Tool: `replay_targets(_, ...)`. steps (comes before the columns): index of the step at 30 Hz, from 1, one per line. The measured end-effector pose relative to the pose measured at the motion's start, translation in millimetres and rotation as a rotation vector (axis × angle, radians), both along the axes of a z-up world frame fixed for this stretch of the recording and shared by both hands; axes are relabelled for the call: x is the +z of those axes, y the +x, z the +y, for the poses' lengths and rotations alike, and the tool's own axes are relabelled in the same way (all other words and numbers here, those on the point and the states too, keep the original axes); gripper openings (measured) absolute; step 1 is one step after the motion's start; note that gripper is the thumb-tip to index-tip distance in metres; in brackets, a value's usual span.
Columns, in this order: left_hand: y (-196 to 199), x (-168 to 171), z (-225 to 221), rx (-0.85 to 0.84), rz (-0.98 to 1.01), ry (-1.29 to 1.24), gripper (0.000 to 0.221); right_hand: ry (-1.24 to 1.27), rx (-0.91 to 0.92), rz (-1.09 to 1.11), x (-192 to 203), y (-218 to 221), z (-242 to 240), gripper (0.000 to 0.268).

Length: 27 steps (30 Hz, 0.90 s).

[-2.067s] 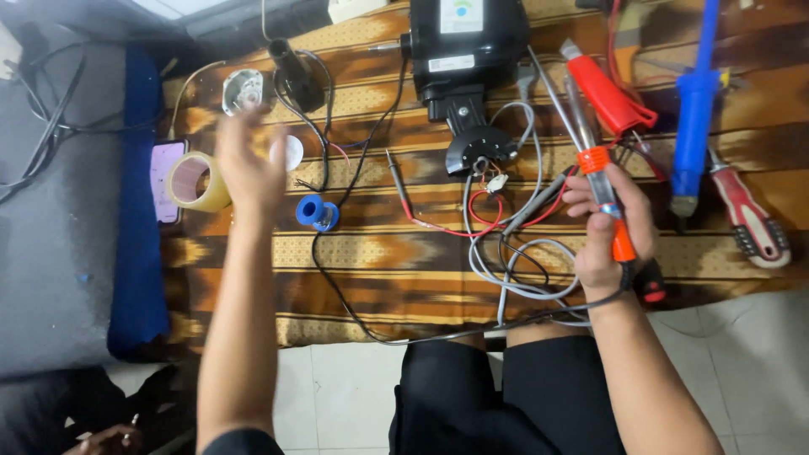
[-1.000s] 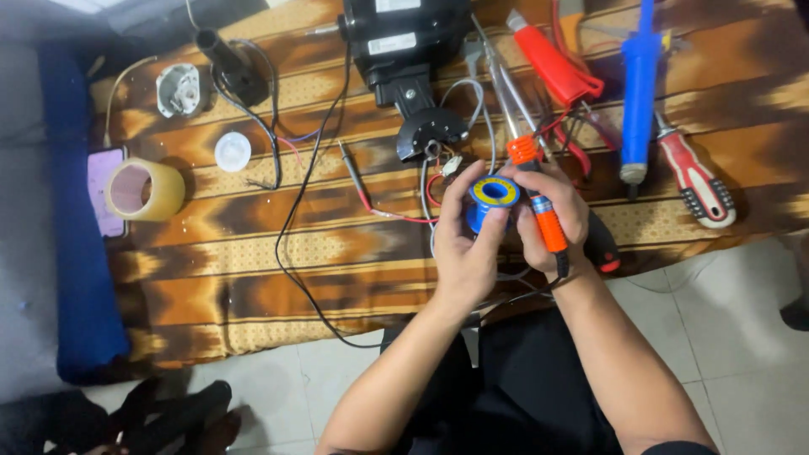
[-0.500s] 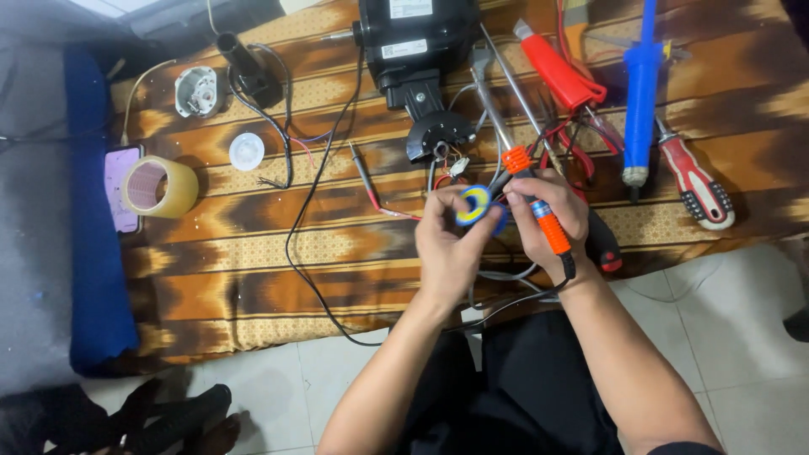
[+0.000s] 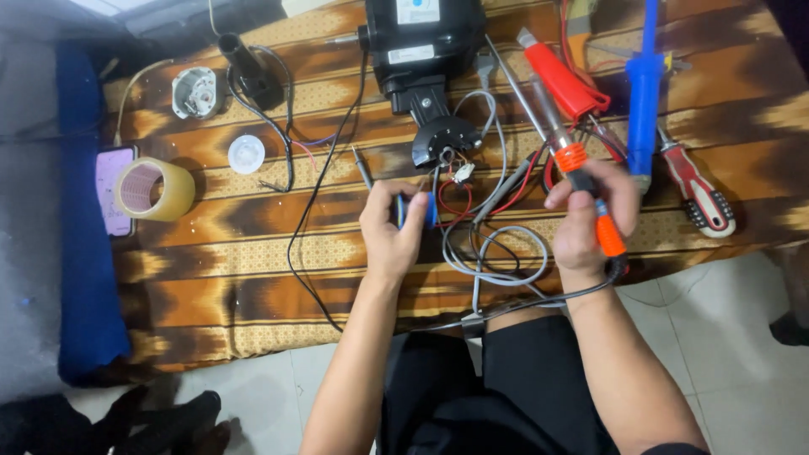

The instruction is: Soldering wires to an electronic component and testing the connections using a multimeter on a workbench.

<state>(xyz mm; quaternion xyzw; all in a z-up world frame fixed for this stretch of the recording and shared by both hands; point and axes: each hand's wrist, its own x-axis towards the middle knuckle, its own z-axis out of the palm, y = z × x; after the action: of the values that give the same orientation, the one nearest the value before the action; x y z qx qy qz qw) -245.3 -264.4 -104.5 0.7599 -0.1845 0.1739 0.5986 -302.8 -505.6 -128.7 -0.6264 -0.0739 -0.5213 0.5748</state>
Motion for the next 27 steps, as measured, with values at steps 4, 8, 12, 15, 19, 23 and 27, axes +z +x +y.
replay_targets(4,2,3,-3,0.012,-0.054,0.022,0.009,0.077,-0.012,-0.061,8,14,2,0.034)
replay_targets(8,0,15,-3,-0.01,-0.025,0.073,0.016,0.182,-0.124,0.045,23,23,8,0.031)
replay_targets(12,1,13,-4,-0.018,0.007,0.114,0.017,0.184,-0.179,0.041,26,27,18,0.034)
replay_targets(15,1,18,-6,-0.167,-0.019,0.123,0.024,0.066,-0.127,0.076,28,17,21,0.037)
replay_targets(19,6,9,-12,-0.246,-0.057,0.162,0.028,0.001,-0.118,-0.064,18,29,11,0.047)
replay_targets(23,3,32,-27,-0.024,0.154,0.645,0.028,0.048,-0.105,0.005,18,30,12,0.043)
replay_targets(27,-1,16,-46,0.156,0.048,1.013,0.029,0.028,-0.125,0.019,14,30,8,0.038)
